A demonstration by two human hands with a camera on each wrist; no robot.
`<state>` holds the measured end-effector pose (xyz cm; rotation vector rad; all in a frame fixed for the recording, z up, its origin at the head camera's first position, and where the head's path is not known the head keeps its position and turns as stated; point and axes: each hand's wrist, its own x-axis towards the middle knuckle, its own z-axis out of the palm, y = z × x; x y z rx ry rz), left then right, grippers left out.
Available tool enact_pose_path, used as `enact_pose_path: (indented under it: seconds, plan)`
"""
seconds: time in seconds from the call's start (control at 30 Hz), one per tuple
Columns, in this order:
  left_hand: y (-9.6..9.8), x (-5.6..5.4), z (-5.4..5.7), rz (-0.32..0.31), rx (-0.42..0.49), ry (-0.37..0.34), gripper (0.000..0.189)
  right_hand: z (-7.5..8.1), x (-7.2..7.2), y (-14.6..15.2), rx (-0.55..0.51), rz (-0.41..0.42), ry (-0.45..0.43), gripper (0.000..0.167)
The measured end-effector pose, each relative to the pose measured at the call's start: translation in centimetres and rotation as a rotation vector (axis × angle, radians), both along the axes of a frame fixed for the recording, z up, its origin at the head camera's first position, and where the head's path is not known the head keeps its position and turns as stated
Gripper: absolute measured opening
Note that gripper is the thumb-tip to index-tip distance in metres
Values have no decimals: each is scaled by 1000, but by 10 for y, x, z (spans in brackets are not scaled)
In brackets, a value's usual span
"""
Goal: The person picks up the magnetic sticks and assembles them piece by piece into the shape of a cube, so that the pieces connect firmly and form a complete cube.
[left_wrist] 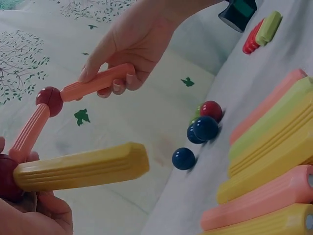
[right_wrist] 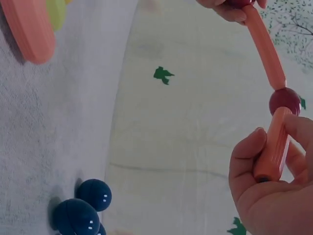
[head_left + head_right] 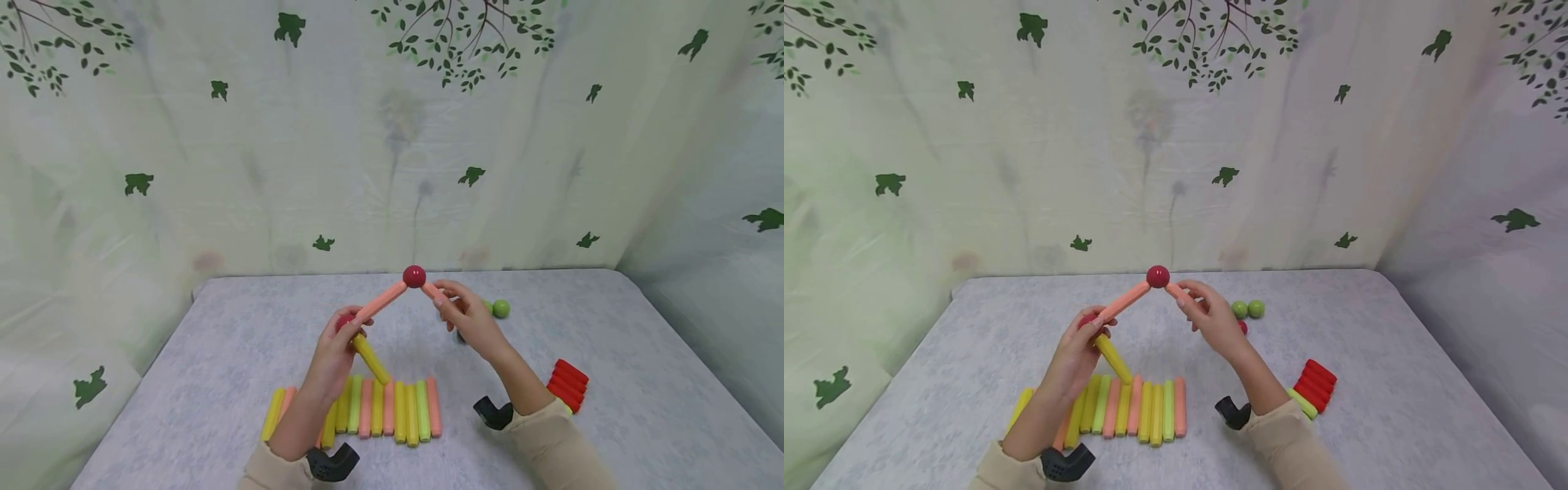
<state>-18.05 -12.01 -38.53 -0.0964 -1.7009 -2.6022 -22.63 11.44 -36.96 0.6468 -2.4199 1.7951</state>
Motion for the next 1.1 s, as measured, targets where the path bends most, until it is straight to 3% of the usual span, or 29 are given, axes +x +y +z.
enact_pose_path:
  seconds: [0.13, 0.23, 0.43, 0.57, 0.77, 0.93, 1.1]
  plan:
    - [3, -4, -3, 3, -43, -39, 23, 1, -12, 6, 4, 29, -2, 35]
    - [2, -11, -8, -8, -94, -73, 26, 0, -23, 7, -13, 41, -51, 34]
    - [0, -30, -23, -75, -274, -184, 30, -9, -45, 3, -30, 45, -149, 33]
    - [0, -40, -32, -107, -424, -220, 28, -16, -56, -3, -12, 59, -180, 31]
    - [1, -51, -40, -106, -664, -208, 25, -22, -63, -10, -23, 92, -208, 31]
    - [0, -57, -44, -138, -856, -244, 21, -26, -63, -16, -18, 101, -214, 30]
    - [-1, -65, -41, -151, -876, -266, 31, -29, -64, -22, -53, 86, -236, 27]
